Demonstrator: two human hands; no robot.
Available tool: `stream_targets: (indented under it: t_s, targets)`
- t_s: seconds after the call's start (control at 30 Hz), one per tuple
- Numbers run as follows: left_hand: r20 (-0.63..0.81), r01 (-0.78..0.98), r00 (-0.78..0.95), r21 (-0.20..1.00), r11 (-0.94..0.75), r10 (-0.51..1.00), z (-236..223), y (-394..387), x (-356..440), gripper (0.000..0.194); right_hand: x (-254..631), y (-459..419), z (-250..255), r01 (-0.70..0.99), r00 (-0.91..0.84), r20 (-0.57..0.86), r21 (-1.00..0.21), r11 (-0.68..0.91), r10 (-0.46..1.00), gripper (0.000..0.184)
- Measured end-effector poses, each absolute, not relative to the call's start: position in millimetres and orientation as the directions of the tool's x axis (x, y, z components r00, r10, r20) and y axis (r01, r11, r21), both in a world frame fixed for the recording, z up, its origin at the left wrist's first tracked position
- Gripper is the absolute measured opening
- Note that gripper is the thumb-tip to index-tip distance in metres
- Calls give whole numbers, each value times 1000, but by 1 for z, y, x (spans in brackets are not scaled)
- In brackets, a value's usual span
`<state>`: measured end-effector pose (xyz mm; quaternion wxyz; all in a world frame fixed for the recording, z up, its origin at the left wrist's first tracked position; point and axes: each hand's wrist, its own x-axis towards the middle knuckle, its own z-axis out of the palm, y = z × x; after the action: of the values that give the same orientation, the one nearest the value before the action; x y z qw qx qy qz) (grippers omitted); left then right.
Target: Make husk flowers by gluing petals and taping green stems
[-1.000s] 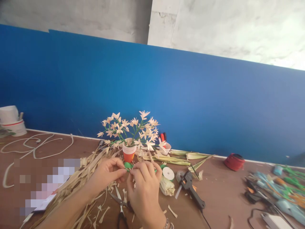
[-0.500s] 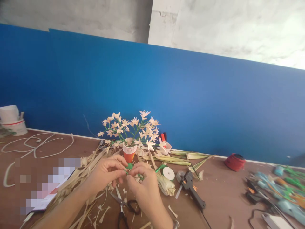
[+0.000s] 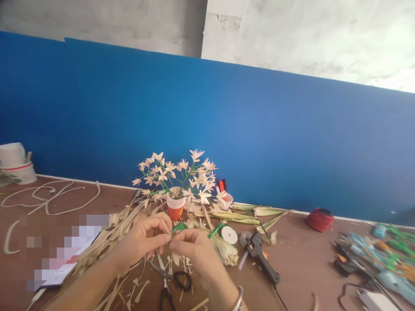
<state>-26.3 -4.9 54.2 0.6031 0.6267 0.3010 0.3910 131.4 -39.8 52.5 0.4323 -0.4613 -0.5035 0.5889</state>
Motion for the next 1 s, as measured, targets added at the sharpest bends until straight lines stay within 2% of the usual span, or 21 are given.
stream_targets:
  t_s: [0.03, 0.1, 0.17, 0.27, 0.43, 0.7, 0.87, 1.0]
  targets:
    - [135, -85, 497, 991, -107, 857, 54, -4, -25, 15, 130, -42, 53, 95, -93, -59, -994, -50, 994, 6]
    - [153, -82, 473, 988, -130, 868, 52, -4, -23, 15, 126, -47, 54, 393, 71, 141, -914, 102, 987, 3]
    - [171, -97, 459, 985, -142, 872, 49, -3, -20, 15, 122, -51, 53, 610, 109, 375, -756, 236, 921, 9]
    - [124, -85, 451, 992, -96, 884, 46, -3, -17, 15, 118, -53, 48, 766, 66, 591, -546, 339, 804, 13]
    - [-54, -67, 469, 993, 97, 882, 47, -3, -16, 14, 119, -50, 44, 849, 26, 734, -374, 373, 678, 14]
    - [-77, -139, 318, 982, 127, 945, 48, -6, -15, 14, 118, -46, 41, 872, -10, 763, -310, 379, 646, 13]
    - [-194, -134, 457, 950, 283, 868, 40, -5, -15, 19, 121, -46, 45, 877, 1, 792, -295, 381, 611, 11]
    - [-169, -203, 529, 926, 317, 832, 39, -8, -11, 20, 123, -48, 51, 883, -25, 813, -255, 394, 582, 12]
